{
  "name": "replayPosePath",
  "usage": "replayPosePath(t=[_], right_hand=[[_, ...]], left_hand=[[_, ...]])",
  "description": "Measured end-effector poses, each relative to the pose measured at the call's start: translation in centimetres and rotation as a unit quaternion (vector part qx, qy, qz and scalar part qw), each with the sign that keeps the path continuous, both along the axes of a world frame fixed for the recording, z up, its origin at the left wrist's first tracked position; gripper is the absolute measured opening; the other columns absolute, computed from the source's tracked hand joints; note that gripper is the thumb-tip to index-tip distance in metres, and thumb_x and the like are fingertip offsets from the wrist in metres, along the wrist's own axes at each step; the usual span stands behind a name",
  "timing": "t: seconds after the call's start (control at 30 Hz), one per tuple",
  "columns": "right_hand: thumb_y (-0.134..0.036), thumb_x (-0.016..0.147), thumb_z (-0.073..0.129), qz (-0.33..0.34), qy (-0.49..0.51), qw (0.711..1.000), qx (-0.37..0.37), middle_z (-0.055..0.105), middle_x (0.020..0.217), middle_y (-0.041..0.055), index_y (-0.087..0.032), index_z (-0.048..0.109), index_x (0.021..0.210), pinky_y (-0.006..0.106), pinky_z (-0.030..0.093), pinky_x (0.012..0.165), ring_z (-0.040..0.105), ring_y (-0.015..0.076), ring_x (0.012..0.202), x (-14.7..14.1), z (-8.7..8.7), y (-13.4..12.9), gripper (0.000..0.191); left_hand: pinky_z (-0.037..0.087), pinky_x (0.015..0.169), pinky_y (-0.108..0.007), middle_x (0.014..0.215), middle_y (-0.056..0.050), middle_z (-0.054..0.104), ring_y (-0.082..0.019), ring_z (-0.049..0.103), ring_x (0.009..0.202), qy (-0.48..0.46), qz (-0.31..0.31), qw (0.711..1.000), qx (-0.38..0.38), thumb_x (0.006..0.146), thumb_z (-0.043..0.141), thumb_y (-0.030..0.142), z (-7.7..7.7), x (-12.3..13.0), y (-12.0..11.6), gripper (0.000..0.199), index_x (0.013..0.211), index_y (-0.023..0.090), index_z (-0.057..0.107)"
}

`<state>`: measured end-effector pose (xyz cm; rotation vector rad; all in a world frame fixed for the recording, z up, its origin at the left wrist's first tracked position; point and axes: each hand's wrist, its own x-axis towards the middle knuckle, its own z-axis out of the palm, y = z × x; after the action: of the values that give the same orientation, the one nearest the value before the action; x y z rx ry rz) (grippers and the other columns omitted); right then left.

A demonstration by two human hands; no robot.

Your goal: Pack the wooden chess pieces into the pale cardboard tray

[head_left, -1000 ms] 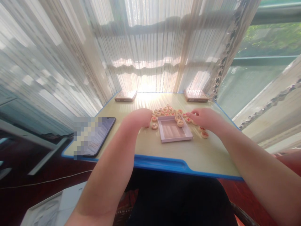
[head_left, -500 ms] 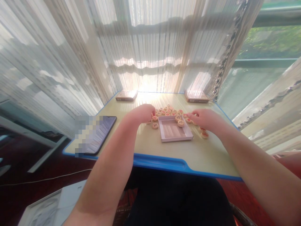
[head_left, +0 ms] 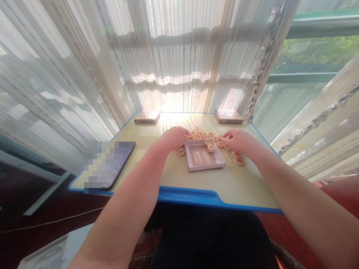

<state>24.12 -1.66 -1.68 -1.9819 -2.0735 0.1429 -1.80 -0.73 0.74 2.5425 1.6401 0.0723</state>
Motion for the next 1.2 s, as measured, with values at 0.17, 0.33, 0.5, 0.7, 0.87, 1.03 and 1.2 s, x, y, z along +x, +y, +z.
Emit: replayPosePath(t=[0.17,0.33,0.5,0.7,0.87,1.03,1.2], right_hand=[[-0.051,0.077,0.053,-0.007,0.012,1.0,0.016,0.07,0.099,0.0088,-0.021,0.07,0.095,0.029,0.044,0.059,0.063,0.0203,0.073,0.3,-0.5,0.5,0.04],[-0.036,0.088,0.041,0.121,0.026,0.988,0.097,0.059,0.127,0.0114,-0.018,0.059,0.126,0.04,0.04,0.099,0.054,0.0266,0.115,-0.2,-1.4,0.6,0.045],[-0.026,0.09,0.035,0.236,0.013,0.969,0.07,0.058,0.131,0.0033,-0.023,0.063,0.122,0.041,0.033,0.109,0.049,0.0238,0.122,-0.9,-1.9,0.7,0.042],[-0.026,0.087,0.041,0.224,0.028,0.972,0.064,0.061,0.126,0.0044,-0.021,0.068,0.114,0.04,0.037,0.106,0.053,0.0239,0.118,-0.2,-1.8,1.1,0.039],[-0.029,0.083,0.045,0.173,0.043,0.982,0.068,0.067,0.114,0.0058,-0.02,0.072,0.096,0.038,0.044,0.096,0.059,0.0243,0.106,0.1,-1.3,1.0,0.031],[-0.033,0.081,0.048,0.115,0.04,0.992,0.044,0.068,0.107,0.0063,-0.021,0.071,0.098,0.033,0.048,0.077,0.063,0.0224,0.09,0.3,-0.7,0.6,0.031],[-0.033,0.08,0.05,0.105,0.057,0.992,0.032,0.071,0.1,0.0052,-0.023,0.069,0.109,0.029,0.047,0.071,0.064,0.0199,0.083,0.8,-0.7,0.8,0.036]], left_hand=[[0.048,0.082,-0.025,0.118,-0.006,0.064,-0.021,0.061,0.101,-0.008,0.01,1.0,0.027,0.079,0.047,0.011,-1.7,0.2,1.3,0.045,0.121,0.021,0.062],[0.046,0.09,-0.031,0.124,-0.009,0.062,-0.024,0.059,0.108,-0.063,0.031,0.996,0.056,0.084,0.043,0.014,-3.0,0.1,2.1,0.048,0.131,0.019,0.053],[0.044,0.092,-0.029,0.13,-0.008,0.058,-0.023,0.056,0.115,-0.244,0.09,0.965,-0.021,0.082,0.046,0.013,-3.9,0.1,2.9,0.053,0.135,0.019,0.048],[0.046,0.085,-0.033,0.127,-0.009,0.059,-0.024,0.055,0.113,-0.482,0.158,0.853,-0.119,0.078,0.059,0.033,-3.3,-0.5,3.4,0.042,0.119,0.023,0.062],[0.045,0.081,-0.031,0.114,-0.009,0.065,-0.022,0.058,0.105,-0.542,0.171,0.813,-0.126,0.069,0.068,0.034,-3.4,-1.3,4.0,0.043,0.109,0.02,0.066],[0.046,0.084,-0.032,0.111,-0.008,0.067,-0.022,0.056,0.109,-0.579,0.177,0.787,-0.115,0.066,0.063,0.017,-3.8,-0.9,4.2,0.028,0.094,0.018,0.069],[0.051,0.082,-0.032,0.093,-0.009,0.069,-0.019,0.065,0.095,-0.74,0.201,0.636,-0.083,0.059,0.045,0.001,-2.7,-1.1,4.0,0.028,0.078,0.014,0.061]])
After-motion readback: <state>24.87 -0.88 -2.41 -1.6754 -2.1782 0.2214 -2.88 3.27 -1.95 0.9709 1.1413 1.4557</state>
